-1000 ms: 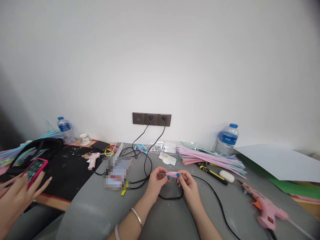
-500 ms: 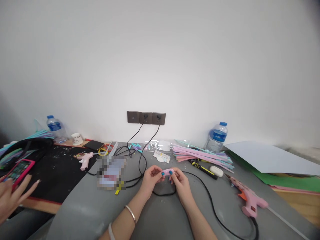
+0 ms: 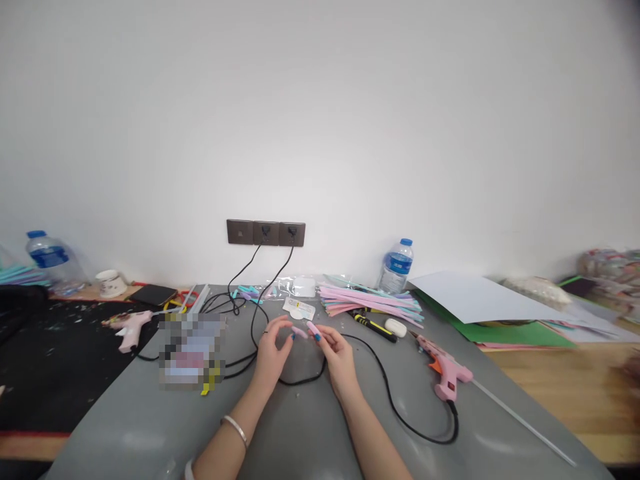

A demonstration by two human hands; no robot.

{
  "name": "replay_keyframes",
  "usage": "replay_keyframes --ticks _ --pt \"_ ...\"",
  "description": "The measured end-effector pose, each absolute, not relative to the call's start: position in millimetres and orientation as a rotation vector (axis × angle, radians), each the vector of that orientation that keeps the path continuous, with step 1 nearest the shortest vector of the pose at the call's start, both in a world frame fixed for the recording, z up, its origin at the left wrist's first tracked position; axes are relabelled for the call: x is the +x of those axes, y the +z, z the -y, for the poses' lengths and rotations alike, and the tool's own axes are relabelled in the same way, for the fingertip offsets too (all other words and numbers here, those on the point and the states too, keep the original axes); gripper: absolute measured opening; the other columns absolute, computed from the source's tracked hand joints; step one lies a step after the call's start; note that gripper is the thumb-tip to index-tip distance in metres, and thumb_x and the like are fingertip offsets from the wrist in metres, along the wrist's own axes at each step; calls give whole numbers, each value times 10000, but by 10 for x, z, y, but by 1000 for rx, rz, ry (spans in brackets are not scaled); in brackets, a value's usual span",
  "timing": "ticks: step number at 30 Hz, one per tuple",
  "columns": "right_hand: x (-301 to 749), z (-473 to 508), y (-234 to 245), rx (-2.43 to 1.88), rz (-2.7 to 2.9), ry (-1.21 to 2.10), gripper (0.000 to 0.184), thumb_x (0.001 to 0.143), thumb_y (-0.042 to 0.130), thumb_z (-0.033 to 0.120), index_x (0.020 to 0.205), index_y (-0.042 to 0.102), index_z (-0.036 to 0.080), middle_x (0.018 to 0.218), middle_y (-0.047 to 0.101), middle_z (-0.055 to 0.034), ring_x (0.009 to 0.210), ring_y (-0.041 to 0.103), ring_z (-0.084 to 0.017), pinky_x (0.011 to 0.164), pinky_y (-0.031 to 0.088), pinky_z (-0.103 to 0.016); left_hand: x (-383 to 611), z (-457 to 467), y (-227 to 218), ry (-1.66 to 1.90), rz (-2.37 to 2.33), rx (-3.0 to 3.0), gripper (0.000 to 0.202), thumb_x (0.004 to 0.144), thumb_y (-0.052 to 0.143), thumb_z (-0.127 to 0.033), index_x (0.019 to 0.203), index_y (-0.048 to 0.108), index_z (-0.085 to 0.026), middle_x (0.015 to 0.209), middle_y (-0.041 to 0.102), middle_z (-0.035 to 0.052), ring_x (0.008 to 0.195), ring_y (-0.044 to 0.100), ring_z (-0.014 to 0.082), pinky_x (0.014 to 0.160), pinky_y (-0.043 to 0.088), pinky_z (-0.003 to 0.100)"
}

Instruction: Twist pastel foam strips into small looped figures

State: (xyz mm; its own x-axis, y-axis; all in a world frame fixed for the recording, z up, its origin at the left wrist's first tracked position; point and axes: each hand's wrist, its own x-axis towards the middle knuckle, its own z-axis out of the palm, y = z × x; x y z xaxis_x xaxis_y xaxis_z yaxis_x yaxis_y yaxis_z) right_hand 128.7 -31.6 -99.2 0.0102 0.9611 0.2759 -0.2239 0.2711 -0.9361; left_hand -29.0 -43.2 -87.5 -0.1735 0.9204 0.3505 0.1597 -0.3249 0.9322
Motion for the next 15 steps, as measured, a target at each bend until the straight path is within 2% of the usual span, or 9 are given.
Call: replay_keyframes --ticks 3,6,9,15 --pt "1263 338 -972 -844 1350 1060 199 786 628 371 867 661 193 888 719 -77 884 655 -247 806 484 -343 -255 455 -863 1419 -1233 1715 261 742 575 -158 980 662 -220 997 679 56 927 607 214 732 449 299" --pt "1251 350 -968 -873 1388 1012 143 772 636 333 799 646 192 819 687 -52 802 629 -223 727 471 -300 -235 464 -852 1403 -1214 1726 165 747 586 -175 888 669 -197 864 669 39 793 604 187 624 424 253" --pt "1242 360 -970 -920 1424 945 89 752 645 277 772 641 191 770 652 -34 718 578 -199 657 433 -273 -233 472 -845 1415 -1218 1690 92 768 573 -194 804 657 -185 809 653 32 751 598 173 597 416 237" --pt "1216 391 -957 -957 1496 893 77 756 641 263 737 642 189 698 625 -21 617 518 -176 592 391 -262 -225 471 -876 1391 -1182 1600 96 753 604 -229 814 648 -171 791 682 39 744 637 179 618 480 242"
